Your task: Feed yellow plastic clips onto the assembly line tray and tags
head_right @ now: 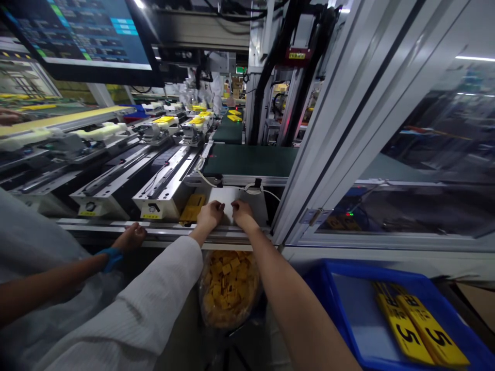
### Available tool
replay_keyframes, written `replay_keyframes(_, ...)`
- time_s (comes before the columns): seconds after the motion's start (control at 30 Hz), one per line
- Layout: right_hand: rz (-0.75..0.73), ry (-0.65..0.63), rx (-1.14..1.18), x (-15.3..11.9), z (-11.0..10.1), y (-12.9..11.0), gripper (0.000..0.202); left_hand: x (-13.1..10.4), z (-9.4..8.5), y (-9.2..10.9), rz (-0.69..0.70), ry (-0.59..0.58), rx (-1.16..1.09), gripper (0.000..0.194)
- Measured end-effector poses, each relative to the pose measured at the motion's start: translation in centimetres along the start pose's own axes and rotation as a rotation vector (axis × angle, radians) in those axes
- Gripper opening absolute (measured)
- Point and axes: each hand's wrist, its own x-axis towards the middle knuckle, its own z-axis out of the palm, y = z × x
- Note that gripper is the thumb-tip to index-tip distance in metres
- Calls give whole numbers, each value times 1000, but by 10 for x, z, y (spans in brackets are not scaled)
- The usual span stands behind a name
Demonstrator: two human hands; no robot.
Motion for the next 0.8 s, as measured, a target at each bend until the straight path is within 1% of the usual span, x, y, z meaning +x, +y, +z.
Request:
replay_keyframes(0.17, 47, 42, -11, 4, 4, 8, 27, 2, 0, -2, 18, -35, 35, 31)
replay_keyframes(0.3, 49, 34, -7, 6, 7, 12, 23, 1, 1, -3, 65, -59, 60, 32)
replay_keyframes(0.5, 17, 11, -11, 4, 5, 9, 27, -1, 2, -2, 143, -77, 84, 33)
replay_keyframes(0.7, 25, -67, -60, 0, 3, -1, 14, -3, 2, -4, 185, -68, 84, 35)
replay_keyframes(0.8, 40, -83, -92, 1, 5, -1, 19, -4, 1, -4, 196, -65, 85, 33)
